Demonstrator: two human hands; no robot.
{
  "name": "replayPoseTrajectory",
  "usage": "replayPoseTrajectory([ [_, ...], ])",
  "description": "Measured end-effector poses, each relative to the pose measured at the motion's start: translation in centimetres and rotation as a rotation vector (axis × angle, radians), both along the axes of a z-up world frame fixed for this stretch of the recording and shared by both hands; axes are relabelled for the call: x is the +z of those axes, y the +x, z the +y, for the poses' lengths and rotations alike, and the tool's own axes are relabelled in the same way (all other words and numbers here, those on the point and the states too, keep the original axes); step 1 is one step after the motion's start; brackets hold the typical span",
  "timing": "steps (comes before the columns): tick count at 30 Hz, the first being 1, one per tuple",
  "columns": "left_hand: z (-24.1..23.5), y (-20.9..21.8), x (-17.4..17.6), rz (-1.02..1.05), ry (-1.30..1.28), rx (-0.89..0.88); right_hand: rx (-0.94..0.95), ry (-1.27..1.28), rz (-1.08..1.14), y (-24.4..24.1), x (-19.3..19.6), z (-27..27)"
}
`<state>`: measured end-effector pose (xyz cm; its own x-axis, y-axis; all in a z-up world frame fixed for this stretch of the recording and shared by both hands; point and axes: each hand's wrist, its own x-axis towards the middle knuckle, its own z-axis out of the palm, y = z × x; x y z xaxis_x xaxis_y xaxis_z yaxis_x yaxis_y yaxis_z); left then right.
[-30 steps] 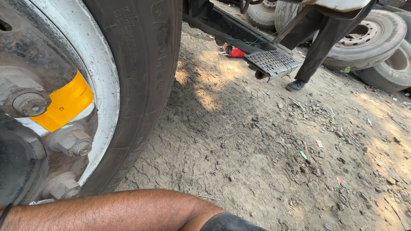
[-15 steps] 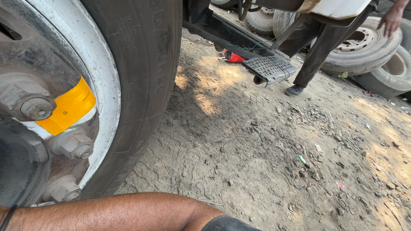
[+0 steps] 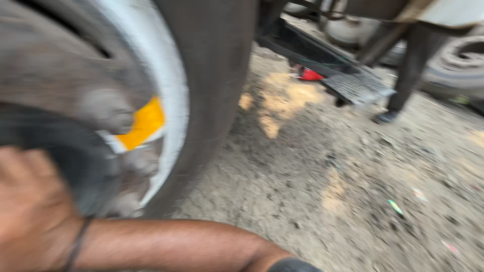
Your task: The person uses a small yellow scraper to clean the central hub of a truck wheel. They repeatedly scrape the surface to remove dirt and grime while holding the hub with their other hand.
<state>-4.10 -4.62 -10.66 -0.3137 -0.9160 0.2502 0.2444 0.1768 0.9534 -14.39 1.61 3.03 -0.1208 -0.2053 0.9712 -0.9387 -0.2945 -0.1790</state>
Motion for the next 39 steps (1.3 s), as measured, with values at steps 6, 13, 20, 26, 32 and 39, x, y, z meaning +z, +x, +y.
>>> replayPoseTrajectory([
  [6,-4.0,3.5,-3.0,-0.018,-0.060,0.089,-0.002,-0.050,0.003,0.7,1.0,-1.2],
  [13,-1.4,1.7,-1.2,-0.311,-0.040,0.188,-0.004,-0.020,0.035,0.6,2.8,0.4],
  [20,0.0,1.2,1.2,-0.124,-0.091,-0.010,0.133,0.092,0.136,-0.9,4.2,4.7],
  [26,1.5,0.7,4.4,0.055,-0.055,0.021,0.218,0.227,0.221,-2.5,1.3,7.2],
  [32,3.2,0.1,6.9,-0.008,0.118,0.086,0.275,0.539,0.183,-4.4,-2.2,7.4],
  [39,4.4,-0.2,8.4,-0.263,0.041,0.195,0.293,0.741,0.159,-5.2,-2.9,7.1],
])
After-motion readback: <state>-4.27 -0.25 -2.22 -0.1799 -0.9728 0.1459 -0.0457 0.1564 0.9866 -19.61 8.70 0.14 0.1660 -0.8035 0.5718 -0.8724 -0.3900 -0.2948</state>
